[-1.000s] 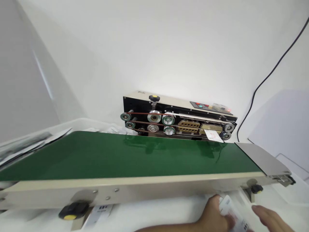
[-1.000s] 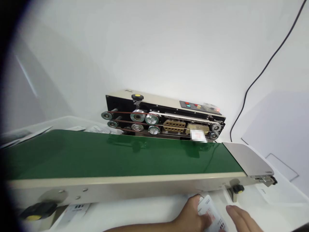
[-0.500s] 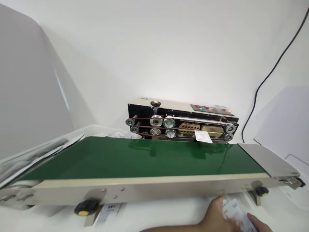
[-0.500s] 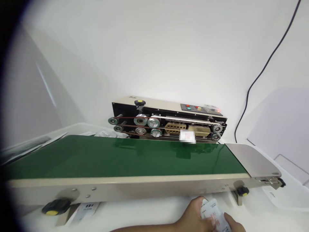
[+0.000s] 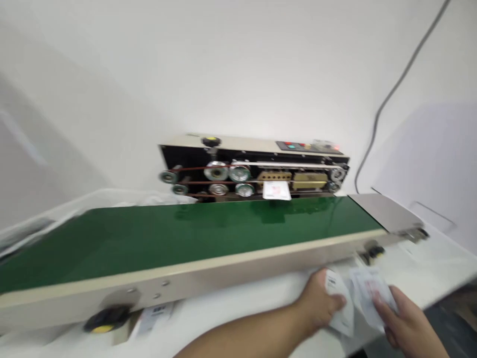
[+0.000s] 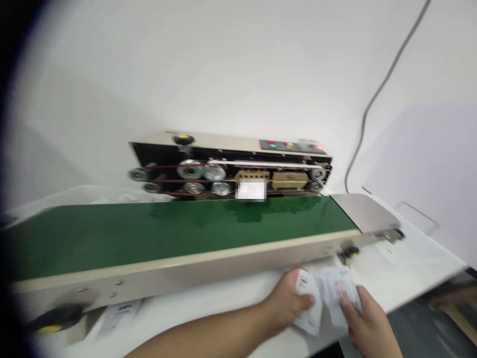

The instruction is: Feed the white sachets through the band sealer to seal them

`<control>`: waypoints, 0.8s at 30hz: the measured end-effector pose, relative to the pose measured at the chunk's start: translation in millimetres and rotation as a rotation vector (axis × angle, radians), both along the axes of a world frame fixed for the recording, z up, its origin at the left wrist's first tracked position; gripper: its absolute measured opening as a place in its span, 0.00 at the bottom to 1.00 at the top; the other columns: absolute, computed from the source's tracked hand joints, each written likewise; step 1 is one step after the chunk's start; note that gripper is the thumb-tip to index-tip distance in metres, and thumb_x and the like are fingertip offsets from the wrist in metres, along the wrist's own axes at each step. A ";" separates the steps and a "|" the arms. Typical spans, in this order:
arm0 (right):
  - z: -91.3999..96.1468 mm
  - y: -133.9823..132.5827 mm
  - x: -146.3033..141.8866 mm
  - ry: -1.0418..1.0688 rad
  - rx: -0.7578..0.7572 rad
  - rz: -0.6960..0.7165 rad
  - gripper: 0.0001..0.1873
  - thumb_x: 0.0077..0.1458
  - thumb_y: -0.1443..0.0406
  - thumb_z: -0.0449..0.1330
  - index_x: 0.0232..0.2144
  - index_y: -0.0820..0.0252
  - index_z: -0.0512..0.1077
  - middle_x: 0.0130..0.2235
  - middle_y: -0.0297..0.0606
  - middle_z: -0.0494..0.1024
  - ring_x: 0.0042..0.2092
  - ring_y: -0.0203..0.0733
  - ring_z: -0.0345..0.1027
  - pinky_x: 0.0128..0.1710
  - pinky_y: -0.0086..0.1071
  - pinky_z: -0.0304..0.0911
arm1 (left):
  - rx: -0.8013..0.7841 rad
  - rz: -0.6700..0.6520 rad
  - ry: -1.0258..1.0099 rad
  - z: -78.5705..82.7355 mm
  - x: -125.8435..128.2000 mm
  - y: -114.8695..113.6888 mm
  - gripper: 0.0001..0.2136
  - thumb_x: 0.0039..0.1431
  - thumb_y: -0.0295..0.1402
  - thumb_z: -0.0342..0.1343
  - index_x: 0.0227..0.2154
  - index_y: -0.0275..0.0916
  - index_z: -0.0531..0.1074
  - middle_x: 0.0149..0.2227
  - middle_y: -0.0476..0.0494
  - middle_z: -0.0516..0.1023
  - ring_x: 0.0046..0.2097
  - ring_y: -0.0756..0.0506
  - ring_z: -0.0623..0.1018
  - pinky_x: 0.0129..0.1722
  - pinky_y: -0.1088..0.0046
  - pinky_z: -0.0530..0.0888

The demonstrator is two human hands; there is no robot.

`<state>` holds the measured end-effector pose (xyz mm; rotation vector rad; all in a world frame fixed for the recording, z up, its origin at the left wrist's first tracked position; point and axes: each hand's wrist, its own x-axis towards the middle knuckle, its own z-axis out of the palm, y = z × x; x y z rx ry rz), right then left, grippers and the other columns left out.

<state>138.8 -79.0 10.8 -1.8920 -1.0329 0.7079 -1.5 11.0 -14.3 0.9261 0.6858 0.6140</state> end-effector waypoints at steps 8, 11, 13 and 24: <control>57.8 -10.5 20.5 0.346 0.236 -0.037 0.19 0.46 0.51 0.61 0.28 0.61 0.65 0.19 0.27 0.61 0.18 0.27 0.49 0.15 0.23 0.45 | 0.060 -0.039 -0.006 -0.3 0.5 1.6 0.12 0.41 0.25 0.58 0.31 0.37 0.65 0.24 0.53 0.72 0.27 0.51 0.71 0.29 0.75 0.67; 68.8 -10.3 24.8 0.344 0.298 -0.068 0.19 0.45 0.52 0.63 0.27 0.61 0.66 0.20 0.29 0.65 0.19 0.28 0.53 0.17 0.23 0.49 | 0.067 -0.056 -0.007 -5.1 0.7 1.6 0.13 0.43 0.28 0.59 0.34 0.37 0.65 0.25 0.52 0.73 0.27 0.50 0.71 0.29 0.74 0.68; 72.0 -4.6 27.7 0.364 0.301 -0.103 0.20 0.42 0.52 0.64 0.28 0.62 0.67 0.21 0.30 0.67 0.19 0.29 0.54 0.18 0.24 0.52 | 0.078 -0.056 -0.009 -8.1 1.2 2.1 0.13 0.43 0.29 0.59 0.34 0.37 0.65 0.25 0.52 0.73 0.27 0.50 0.71 0.29 0.74 0.68; 120.0 3.9 44.1 -0.206 0.015 0.613 0.17 0.49 0.54 0.58 0.24 0.61 0.75 0.23 0.34 0.70 0.26 0.35 0.61 0.26 0.26 0.57 | 0.121 -0.057 -0.040 -6.6 1.8 3.6 0.12 0.41 0.26 0.57 0.33 0.36 0.66 0.26 0.51 0.74 0.27 0.50 0.71 0.29 0.75 0.67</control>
